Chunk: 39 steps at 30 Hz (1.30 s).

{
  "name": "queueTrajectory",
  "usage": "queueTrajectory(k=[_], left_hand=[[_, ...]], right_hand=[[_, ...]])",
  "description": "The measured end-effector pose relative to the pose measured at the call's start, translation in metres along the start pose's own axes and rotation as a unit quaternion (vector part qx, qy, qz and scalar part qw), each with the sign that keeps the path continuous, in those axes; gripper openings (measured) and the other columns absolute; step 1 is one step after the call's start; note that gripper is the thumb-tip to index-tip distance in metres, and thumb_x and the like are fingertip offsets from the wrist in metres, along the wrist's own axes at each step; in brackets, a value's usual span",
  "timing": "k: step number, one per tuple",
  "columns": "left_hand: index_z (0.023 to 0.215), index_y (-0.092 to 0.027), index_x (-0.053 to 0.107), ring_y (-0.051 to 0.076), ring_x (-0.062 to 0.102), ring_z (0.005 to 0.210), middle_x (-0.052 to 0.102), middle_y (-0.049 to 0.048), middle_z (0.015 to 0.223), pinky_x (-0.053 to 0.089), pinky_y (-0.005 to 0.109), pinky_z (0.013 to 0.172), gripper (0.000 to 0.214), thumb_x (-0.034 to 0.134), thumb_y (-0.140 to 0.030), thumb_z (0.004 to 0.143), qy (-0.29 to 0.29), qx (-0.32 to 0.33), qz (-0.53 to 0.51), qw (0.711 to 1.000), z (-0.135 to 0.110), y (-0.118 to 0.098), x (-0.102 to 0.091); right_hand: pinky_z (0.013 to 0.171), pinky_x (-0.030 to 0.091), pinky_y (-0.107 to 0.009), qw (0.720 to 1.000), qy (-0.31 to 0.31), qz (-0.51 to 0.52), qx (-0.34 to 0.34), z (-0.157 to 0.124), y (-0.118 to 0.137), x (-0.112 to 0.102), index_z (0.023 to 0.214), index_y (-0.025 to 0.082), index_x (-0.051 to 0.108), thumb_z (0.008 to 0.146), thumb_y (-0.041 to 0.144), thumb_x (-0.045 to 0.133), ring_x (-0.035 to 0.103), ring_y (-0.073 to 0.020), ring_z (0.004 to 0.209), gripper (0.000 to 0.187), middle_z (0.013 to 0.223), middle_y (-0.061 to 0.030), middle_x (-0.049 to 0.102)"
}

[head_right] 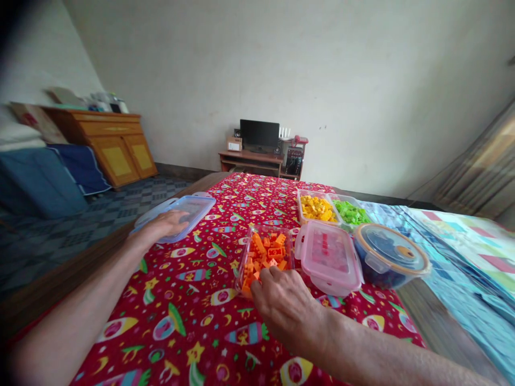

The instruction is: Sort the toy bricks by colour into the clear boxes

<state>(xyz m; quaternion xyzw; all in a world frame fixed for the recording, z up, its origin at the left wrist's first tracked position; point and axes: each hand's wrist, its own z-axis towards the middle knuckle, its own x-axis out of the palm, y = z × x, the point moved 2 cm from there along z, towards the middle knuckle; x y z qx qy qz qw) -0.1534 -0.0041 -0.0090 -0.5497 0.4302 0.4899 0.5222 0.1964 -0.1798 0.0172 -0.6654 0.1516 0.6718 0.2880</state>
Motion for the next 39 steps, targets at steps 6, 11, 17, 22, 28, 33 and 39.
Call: queueTrajectory(k=[6,11,17,22,28,33,39], left_hand=[[0.136,-0.001,0.044,0.028,0.050,0.125,0.048,0.0231,0.141,0.038,0.030,0.098,0.060,0.053,-0.034,0.087,0.060,-0.013,0.036,0.997,0.005,0.010,-0.001],[0.139,-0.001,0.039,0.024,0.051,0.124,0.045,0.0196,0.144,0.039,0.025,0.095,0.067,0.059,-0.030,0.082,0.063,-0.002,0.055,0.997,0.009,0.013,-0.004],[0.138,-0.002,0.040,0.033,0.061,0.110,0.057,0.0275,0.128,0.046,0.035,0.085,0.063,0.054,-0.018,0.079,0.029,-0.027,0.075,0.996,-0.003,-0.013,-0.014],[0.127,0.001,0.047,0.041,0.064,0.101,0.065,0.0312,0.106,0.049,0.045,0.075,0.045,0.031,-0.016,0.089,-0.039,-0.058,0.098,0.993,-0.029,-0.029,-0.038],[0.124,-0.004,0.049,0.040,0.065,0.096,0.066,0.0275,0.101,0.050,0.045,0.074,0.044,0.024,-0.022,0.092,-0.111,-0.080,0.112,0.984,-0.043,-0.036,-0.064],[0.132,-0.009,0.044,0.036,0.066,0.093,0.067,0.0232,0.105,0.050,0.042,0.073,0.046,0.025,-0.024,0.092,-0.173,-0.051,0.108,0.978,-0.053,-0.055,-0.077],[0.138,-0.012,0.040,0.034,0.066,0.093,0.066,0.0210,0.113,0.047,0.036,0.071,0.049,0.029,-0.025,0.092,-0.175,-0.028,0.095,0.980,-0.058,-0.067,-0.081]], right_hand=[[0.053,0.025,-0.031,0.999,0.011,0.029,0.015,-0.005,0.002,-0.005,0.087,0.018,0.055,0.085,0.008,0.048,0.047,-0.0160,0.066,0.013,0.083,-0.0053,0.058],[0.050,0.020,-0.030,0.999,-0.008,0.036,0.034,-0.006,0.000,-0.001,0.085,0.018,0.054,0.082,0.008,0.052,0.047,-0.0149,0.065,0.011,0.082,-0.0043,0.058],[0.051,0.025,-0.028,0.998,-0.040,0.033,0.025,-0.005,0.001,0.003,0.080,0.019,0.054,0.087,0.013,0.053,0.048,-0.0141,0.065,0.010,0.079,-0.0029,0.058],[0.052,0.035,-0.025,0.990,-0.136,0.015,0.019,-0.014,-0.008,-0.007,0.079,0.019,0.056,0.096,0.021,0.045,0.049,-0.0135,0.063,0.020,0.074,-0.0017,0.059],[0.093,0.047,-0.045,0.961,-0.224,-0.078,0.139,-0.053,-0.047,0.012,0.126,0.017,0.053,0.095,0.030,0.046,0.047,-0.0283,0.124,0.034,0.133,-0.0177,0.052],[0.109,0.029,-0.059,0.977,-0.128,-0.104,0.132,-0.077,-0.064,0.046,0.147,0.026,0.033,0.088,0.010,0.048,0.020,-0.0313,0.144,0.063,0.153,-0.0160,0.031],[0.110,0.029,-0.057,0.987,-0.067,-0.080,0.123,-0.085,-0.076,0.044,0.148,0.029,0.031,0.075,-0.007,0.045,0.027,-0.0279,0.142,0.084,0.151,-0.0145,0.036]])
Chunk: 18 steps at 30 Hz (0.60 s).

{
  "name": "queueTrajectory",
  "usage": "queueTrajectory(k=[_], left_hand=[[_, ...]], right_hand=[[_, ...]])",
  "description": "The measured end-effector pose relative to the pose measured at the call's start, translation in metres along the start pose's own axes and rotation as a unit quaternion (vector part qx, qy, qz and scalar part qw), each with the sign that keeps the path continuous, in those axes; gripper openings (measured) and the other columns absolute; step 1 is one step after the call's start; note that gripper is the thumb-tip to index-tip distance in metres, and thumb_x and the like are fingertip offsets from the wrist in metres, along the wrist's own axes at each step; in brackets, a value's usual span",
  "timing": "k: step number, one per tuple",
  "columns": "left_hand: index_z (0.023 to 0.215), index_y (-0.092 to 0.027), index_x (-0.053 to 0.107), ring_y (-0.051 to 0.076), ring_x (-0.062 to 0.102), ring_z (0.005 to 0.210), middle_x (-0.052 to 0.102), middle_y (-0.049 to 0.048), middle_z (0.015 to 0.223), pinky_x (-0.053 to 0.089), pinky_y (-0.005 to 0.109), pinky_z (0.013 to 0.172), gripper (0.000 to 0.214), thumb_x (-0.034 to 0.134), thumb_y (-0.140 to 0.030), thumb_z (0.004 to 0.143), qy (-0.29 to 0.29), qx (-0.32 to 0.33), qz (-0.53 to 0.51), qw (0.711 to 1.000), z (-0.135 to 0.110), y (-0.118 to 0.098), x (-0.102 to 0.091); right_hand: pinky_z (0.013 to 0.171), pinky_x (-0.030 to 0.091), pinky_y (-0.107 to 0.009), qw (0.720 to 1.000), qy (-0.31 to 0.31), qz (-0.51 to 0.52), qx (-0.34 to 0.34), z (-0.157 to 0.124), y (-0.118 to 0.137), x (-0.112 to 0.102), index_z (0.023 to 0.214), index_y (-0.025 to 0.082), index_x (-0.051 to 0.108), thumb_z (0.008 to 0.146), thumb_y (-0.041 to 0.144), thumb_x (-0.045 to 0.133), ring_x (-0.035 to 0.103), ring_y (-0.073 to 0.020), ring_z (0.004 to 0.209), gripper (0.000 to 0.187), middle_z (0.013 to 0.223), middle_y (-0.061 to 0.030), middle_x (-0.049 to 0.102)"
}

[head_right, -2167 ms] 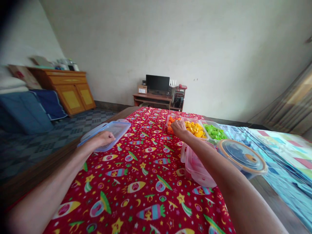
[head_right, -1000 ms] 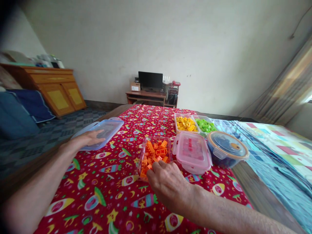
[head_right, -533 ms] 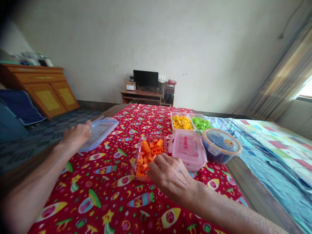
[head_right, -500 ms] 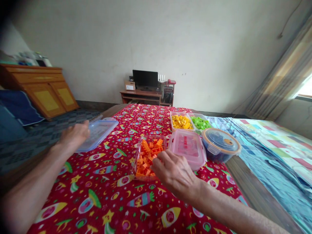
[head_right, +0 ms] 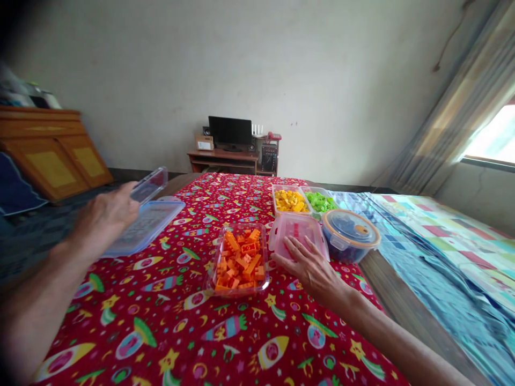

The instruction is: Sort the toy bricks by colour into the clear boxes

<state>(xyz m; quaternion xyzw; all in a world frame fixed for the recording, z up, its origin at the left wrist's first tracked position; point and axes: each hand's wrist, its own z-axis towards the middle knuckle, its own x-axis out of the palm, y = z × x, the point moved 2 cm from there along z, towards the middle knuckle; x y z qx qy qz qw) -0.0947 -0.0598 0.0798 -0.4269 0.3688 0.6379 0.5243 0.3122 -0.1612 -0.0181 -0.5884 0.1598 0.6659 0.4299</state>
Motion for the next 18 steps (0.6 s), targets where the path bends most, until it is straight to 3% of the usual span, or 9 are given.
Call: queueTrajectory(k=[4,8,13,16,18], left_hand=[[0.139,-0.013,0.039,0.034,0.066,0.094,0.066,0.0198,0.114,0.047,0.035,0.070,0.049,0.029,-0.024,0.091,-0.010,0.005,-0.010,1.000,0.000,0.001,-0.001],[0.138,-0.014,0.040,0.033,0.066,0.097,0.065,0.0198,0.117,0.048,0.035,0.072,0.049,0.029,-0.023,0.092,-0.014,0.003,-0.018,1.000,-0.002,0.000,-0.006],[0.138,-0.013,0.044,0.032,0.065,0.104,0.064,0.0176,0.122,0.049,0.039,0.083,0.050,0.031,-0.019,0.090,-0.084,0.039,-0.084,0.992,0.001,-0.004,-0.006],[0.133,-0.014,0.048,0.023,0.062,0.111,0.064,0.0101,0.126,0.046,0.034,0.097,0.048,0.033,-0.017,0.088,-0.125,0.100,-0.219,0.963,0.001,-0.008,-0.006],[0.131,-0.015,0.049,0.020,0.063,0.109,0.065,0.0082,0.124,0.046,0.033,0.098,0.044,0.035,-0.022,0.089,-0.105,0.160,-0.352,0.916,-0.003,-0.015,-0.009]], right_hand=[[0.112,0.025,-0.058,1.000,0.001,0.020,-0.023,-0.008,-0.012,-0.001,0.149,0.031,0.027,0.071,-0.010,0.044,0.022,-0.0261,0.144,0.090,0.156,-0.0115,0.027],[0.114,0.020,-0.059,0.998,0.001,0.031,-0.047,-0.016,-0.025,0.005,0.149,0.031,0.029,0.079,-0.007,0.042,0.023,-0.0239,0.144,0.080,0.156,-0.0110,0.027],[0.114,0.023,-0.056,0.999,-0.005,0.033,-0.043,-0.019,-0.028,0.011,0.147,0.030,0.033,0.083,-0.005,0.042,0.022,-0.0234,0.144,0.073,0.155,-0.0115,0.030],[0.113,0.026,-0.057,0.998,-0.021,0.044,-0.029,-0.019,-0.023,0.009,0.146,0.029,0.037,0.086,0.002,0.047,0.022,-0.0266,0.144,0.066,0.154,-0.0134,0.032],[0.112,0.027,-0.058,0.996,-0.041,0.073,-0.019,-0.018,-0.018,0.002,0.144,0.026,0.041,0.089,0.015,0.053,0.025,-0.0290,0.143,0.058,0.152,-0.0147,0.035]])
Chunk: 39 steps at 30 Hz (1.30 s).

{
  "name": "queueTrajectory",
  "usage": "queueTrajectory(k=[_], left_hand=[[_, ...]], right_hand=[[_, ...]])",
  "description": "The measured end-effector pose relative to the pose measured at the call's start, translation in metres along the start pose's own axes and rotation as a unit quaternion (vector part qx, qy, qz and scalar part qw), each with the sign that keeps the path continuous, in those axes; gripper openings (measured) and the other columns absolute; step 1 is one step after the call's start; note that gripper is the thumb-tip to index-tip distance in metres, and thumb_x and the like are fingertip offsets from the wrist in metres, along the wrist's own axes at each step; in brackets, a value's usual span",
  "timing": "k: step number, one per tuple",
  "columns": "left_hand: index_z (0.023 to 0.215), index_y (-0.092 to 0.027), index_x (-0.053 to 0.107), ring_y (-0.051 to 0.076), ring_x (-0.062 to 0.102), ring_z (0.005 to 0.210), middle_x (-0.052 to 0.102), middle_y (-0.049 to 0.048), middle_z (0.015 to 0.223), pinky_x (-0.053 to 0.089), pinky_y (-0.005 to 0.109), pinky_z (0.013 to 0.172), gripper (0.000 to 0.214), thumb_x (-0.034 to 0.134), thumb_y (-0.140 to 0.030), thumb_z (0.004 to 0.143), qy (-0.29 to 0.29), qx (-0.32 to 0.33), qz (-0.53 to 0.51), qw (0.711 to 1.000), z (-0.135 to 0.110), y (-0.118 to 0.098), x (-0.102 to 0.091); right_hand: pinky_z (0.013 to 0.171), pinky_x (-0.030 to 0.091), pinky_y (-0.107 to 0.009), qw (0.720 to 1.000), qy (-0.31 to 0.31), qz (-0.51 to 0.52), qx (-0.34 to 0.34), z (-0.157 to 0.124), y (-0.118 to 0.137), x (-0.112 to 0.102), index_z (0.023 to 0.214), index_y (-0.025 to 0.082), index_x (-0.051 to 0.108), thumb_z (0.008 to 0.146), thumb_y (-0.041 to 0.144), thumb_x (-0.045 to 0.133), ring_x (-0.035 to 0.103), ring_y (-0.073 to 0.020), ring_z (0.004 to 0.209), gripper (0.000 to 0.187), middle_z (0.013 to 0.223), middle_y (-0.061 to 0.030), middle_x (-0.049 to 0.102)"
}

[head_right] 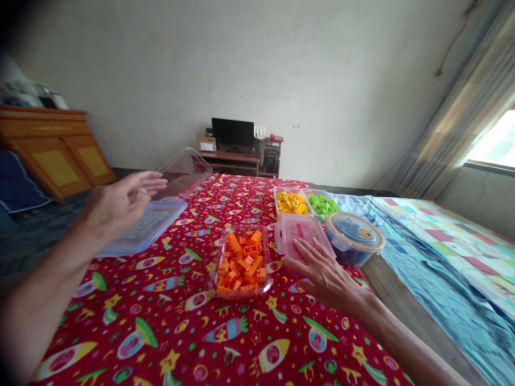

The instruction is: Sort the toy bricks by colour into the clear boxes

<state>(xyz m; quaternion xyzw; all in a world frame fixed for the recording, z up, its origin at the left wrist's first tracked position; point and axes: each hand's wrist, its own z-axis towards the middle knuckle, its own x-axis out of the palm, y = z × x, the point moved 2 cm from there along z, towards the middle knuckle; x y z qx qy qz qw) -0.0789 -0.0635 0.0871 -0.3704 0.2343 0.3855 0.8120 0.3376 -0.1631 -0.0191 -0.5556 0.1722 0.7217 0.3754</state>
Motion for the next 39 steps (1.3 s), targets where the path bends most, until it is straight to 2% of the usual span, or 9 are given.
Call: queueTrajectory(k=[3,6,10,15,17,20,23,26,39], left_hand=[[0.126,-0.014,0.050,0.023,0.064,0.105,0.065,0.0112,0.119,0.050,0.040,0.096,0.044,0.044,-0.039,0.089,0.048,-0.009,-0.228,0.972,-0.008,-0.023,0.002],[0.117,-0.016,0.052,0.024,0.062,0.108,0.063,0.0115,0.120,0.049,0.045,0.099,0.039,0.050,-0.039,0.086,0.097,-0.095,-0.397,0.908,-0.020,-0.052,0.008],[0.101,-0.018,0.053,0.022,0.063,0.105,0.063,0.0088,0.112,0.049,0.042,0.101,0.022,0.050,-0.026,0.081,0.181,-0.207,-0.475,0.836,-0.034,-0.079,0.031],[0.095,-0.021,0.055,0.020,0.064,0.102,0.062,0.0058,0.099,0.053,0.036,0.097,0.019,0.058,-0.023,0.075,0.253,-0.274,-0.525,0.765,-0.057,-0.080,0.064],[0.098,-0.021,0.057,0.019,0.066,0.097,0.061,0.0045,0.094,0.055,0.035,0.093,0.025,0.063,-0.027,0.075,0.273,-0.264,-0.511,0.772,-0.065,-0.076,0.070],[0.100,-0.019,0.056,0.018,0.069,0.074,0.062,0.0008,0.076,0.059,0.033,0.073,0.032,0.062,-0.040,0.077,0.330,-0.229,-0.405,0.822,-0.072,-0.067,0.072],[0.085,-0.018,0.054,0.017,0.064,0.048,0.059,-0.0026,0.056,0.051,0.027,0.048,0.037,0.053,-0.055,0.079,0.375,-0.180,-0.260,0.871,-0.072,-0.062,0.074],[0.071,-0.020,0.049,0.017,0.061,0.040,0.058,-0.0021,0.046,0.041,0.023,0.039,0.041,0.044,-0.059,0.082,0.387,-0.149,-0.155,0.896,-0.070,-0.061,0.080],[0.059,-0.021,0.044,0.018,0.062,0.041,0.058,-0.0003,0.047,0.036,0.021,0.039,0.042,0.040,-0.055,0.083,0.426,-0.145,-0.103,0.887,-0.074,-0.058,0.084]], right_hand=[[0.111,0.032,-0.054,0.996,-0.055,0.070,0.028,0.011,0.010,-0.019,0.144,0.021,0.040,0.092,0.028,0.051,0.032,-0.0279,0.140,0.054,0.148,-0.0154,0.040],[0.106,0.040,-0.049,0.972,-0.134,0.152,0.119,0.032,0.015,-0.041,0.143,0.019,0.041,0.096,0.032,0.043,0.046,-0.0255,0.131,0.049,0.140,-0.0150,0.052],[0.088,0.051,-0.038,0.929,-0.183,0.243,0.213,0.067,0.020,-0.054,0.131,0.017,0.055,0.098,0.037,0.037,0.065,-0.0217,0.100,0.042,0.112,-0.0129,0.069],[0.062,0.045,-0.025,0.929,-0.135,0.265,0.221,0.095,0.032,-0.040,0.108,0.015,0.064,0.095,0.036,0.042,0.059,-0.0142,0.064,0.033,0.074,-0.0038,0.068],[0.052,0.036,-0.022,0.924,-0.109,0.283,0.234,0.097,0.038,-0.031,0.099,0.015,0.064,0.093,0.034,0.044,0.051,-0.0111,0.054,0.029,0.062,0.0009,0.061],[0.049,0.027,-0.022,0.920,-0.086,0.296,0.241,0.095,0.045,-0.020,0.093,0.015,0.063,0.091,0.028,0.044,0.043,-0.0089,0.049,0.024,0.055,0.0043,0.053],[0.050,0.025,-0.023,0.930,-0.086,0.263,0.243,0.091,0.047,-0.014,0.086,0.016,0.061,0.088,0.025,0.044,0.040,-0.0082,0.049,0.019,0.055,0.0047,0.050],[0.051,0.023,-0.024,0.945,-0.070,0.205,0.244,0.088,0.044,-0.008,0.075,0.016,0.057,0.087,0.024,0.046,0.037,-0.0081,0.050,0.019,0.055,0.0035,0.050],[0.055,0.023,-0.028,0.979,0.058,0.096,0.172,0.097,0.050,-0.024,0.082,0.013,0.060,0.089,0.013,0.045,0.046,-0.0097,0.056,0.016,0.069,-0.0037,0.063]])
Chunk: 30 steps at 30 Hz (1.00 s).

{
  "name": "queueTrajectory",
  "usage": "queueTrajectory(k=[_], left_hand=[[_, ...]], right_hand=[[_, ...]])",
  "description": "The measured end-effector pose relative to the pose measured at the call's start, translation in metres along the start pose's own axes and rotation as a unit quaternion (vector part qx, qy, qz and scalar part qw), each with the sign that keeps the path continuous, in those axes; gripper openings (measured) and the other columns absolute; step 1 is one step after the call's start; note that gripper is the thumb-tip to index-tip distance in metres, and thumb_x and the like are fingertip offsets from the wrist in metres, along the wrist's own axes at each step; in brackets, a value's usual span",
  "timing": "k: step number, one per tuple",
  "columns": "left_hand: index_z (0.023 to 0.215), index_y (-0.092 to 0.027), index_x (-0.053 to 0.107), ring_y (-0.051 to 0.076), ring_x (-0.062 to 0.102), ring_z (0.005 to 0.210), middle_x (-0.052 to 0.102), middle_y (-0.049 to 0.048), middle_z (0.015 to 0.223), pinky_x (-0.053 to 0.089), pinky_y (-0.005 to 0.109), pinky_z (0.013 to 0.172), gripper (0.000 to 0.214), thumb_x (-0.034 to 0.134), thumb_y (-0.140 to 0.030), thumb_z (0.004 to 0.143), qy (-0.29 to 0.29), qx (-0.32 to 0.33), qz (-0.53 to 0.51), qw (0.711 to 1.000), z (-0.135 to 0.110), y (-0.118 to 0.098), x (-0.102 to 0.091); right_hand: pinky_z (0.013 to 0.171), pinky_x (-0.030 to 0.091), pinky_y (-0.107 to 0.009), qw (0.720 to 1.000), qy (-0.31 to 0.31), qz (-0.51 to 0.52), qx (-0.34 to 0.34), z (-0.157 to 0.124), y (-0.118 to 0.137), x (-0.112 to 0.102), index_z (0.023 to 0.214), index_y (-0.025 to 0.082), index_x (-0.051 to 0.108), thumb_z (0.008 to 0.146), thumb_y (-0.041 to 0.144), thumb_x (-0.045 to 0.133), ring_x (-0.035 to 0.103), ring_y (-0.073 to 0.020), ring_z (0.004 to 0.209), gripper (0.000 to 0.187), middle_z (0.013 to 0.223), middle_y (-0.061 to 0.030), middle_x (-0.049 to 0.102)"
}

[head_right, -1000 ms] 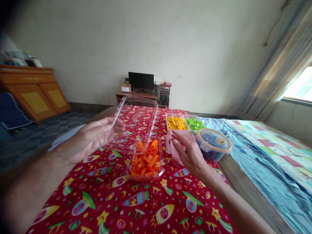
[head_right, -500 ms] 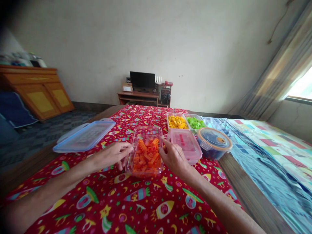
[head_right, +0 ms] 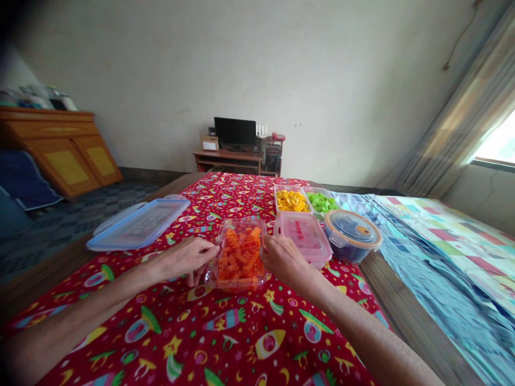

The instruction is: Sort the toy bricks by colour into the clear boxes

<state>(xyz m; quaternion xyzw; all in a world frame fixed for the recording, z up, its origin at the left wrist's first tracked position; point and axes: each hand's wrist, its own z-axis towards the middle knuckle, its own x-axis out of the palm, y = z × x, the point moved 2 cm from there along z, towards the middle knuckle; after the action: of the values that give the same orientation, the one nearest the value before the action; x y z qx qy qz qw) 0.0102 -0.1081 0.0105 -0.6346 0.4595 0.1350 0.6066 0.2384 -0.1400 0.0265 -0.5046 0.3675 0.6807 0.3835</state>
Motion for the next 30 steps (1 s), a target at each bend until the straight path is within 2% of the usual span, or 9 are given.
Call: queueTrajectory(k=[5,11,14,18,21,23,26,28,30], left_hand=[[0.066,-0.020,0.047,0.014,0.057,0.049,0.056,-0.0024,0.056,0.040,0.022,0.046,0.035,0.051,-0.053,0.078,-0.016,0.033,-0.072,0.997,0.011,0.004,-0.003],[0.082,-0.016,0.053,0.009,0.050,0.056,0.055,-0.0034,0.067,0.037,0.019,0.048,0.047,0.069,-0.059,0.068,0.098,-0.014,-0.305,0.947,0.011,0.010,0.001],[0.080,-0.015,0.056,0.008,0.049,0.056,0.055,-0.0037,0.065,0.036,0.018,0.048,0.050,0.077,-0.056,0.061,0.098,-0.037,-0.355,0.929,0.013,0.015,0.003],[0.081,-0.015,0.059,0.010,0.055,0.062,0.060,-0.0015,0.070,0.046,0.022,0.060,0.048,0.081,-0.051,0.058,0.082,-0.050,-0.408,0.908,0.014,0.020,0.007],[0.095,-0.016,0.061,0.016,0.063,0.076,0.068,0.0042,0.087,0.051,0.028,0.072,0.049,0.077,-0.050,0.064,0.069,-0.046,-0.388,0.918,0.013,0.022,0.008],[0.114,-0.019,0.056,0.023,0.063,0.103,0.065,0.0107,0.115,0.051,0.035,0.086,0.058,0.074,-0.050,0.068,0.031,-0.013,-0.346,0.938,0.014,0.021,0.004],[0.136,-0.023,0.043,0.030,0.031,0.140,0.040,0.0125,0.149,0.032,0.044,0.110,0.075,0.069,-0.048,0.071,-0.046,0.088,-0.230,0.968,0.024,0.019,-0.006],[0.143,-0.022,0.038,0.030,0.015,0.146,0.028,0.0115,0.156,0.019,0.045,0.116,0.077,0.063,-0.048,0.075,-0.047,0.159,-0.125,0.978,0.033,0.017,-0.010],[0.146,-0.019,0.035,0.030,0.011,0.147,0.023,0.0115,0.158,0.016,0.045,0.117,0.072,0.054,-0.045,0.082,-0.024,0.210,-0.029,0.977,0.042,0.016,-0.009]], right_hand=[[0.056,0.024,-0.028,0.998,0.021,-0.058,-0.010,0.004,0.000,-0.001,0.085,0.011,0.062,0.090,0.014,0.046,0.050,-0.0113,0.060,0.017,0.075,-0.0068,0.065],[0.054,0.026,-0.026,0.999,0.017,-0.042,-0.029,0.011,-0.010,0.008,0.089,0.011,0.062,0.085,0.010,0.049,0.047,-0.0108,0.059,0.014,0.078,-0.0057,0.064],[0.055,0.026,-0.026,0.998,-0.007,-0.049,-0.050,0.011,-0.011,0.013,0.080,0.013,0.061,0.081,0.008,0.051,0.045,-0.0110,0.058,0.011,0.072,-0.0042,0.060],[0.056,0.028,-0.027,0.996,-0.019,-0.079,-0.045,0.010,-0.009,0.017,0.074,0.014,0.060,0.080,0.005,0.050,0.045,-0.0122,0.058,0.015,0.067,-0.0042,0.058],[0.058,0.032,-0.028,0.988,-0.015,-0.134,-0.072,0.006,-0.002,0.011,0.076,0.013,0.062,0.084,0.006,0.049,0.049,-0.0143,0.062,0.017,0.071,-0.0063,0.060],[0.060,0.035,-0.028,0.979,0.009,-0.176,-0.101,0.005,0.005,0.002,0.079,0.012,0.064,0.085,0.004,0.047,0.053,-0.0162,0.068,0.020,0.077,-0.0085,0.062],[0.064,0.040,-0.029,0.966,0.065,-0.219,-0.123,0.007,0.016,-0.014,0.089,0.011,0.066,0.086,-0.002,0.039,0.058,-0.0188,0.077,0.030,0.088,-0.0119,0.065],[0.065,0.042,-0.030,0.963,0.096,-0.230,-0.105,0.010,0.021,-0.021,0.096,0.009,0.066,0.087,-0.004,0.035,0.059,-0.0200,0.079,0.035,0.090,-0.0133,0.065],[0.065,0.044,-0.030,0.962,0.111,-0.235,-0.088,0.012,0.023,-0.022,0.098,0.008,0.065,0.087,-0.005,0.033,0.060,-0.0203,0.078,0.036,0.089,-0.0134,0.065]])
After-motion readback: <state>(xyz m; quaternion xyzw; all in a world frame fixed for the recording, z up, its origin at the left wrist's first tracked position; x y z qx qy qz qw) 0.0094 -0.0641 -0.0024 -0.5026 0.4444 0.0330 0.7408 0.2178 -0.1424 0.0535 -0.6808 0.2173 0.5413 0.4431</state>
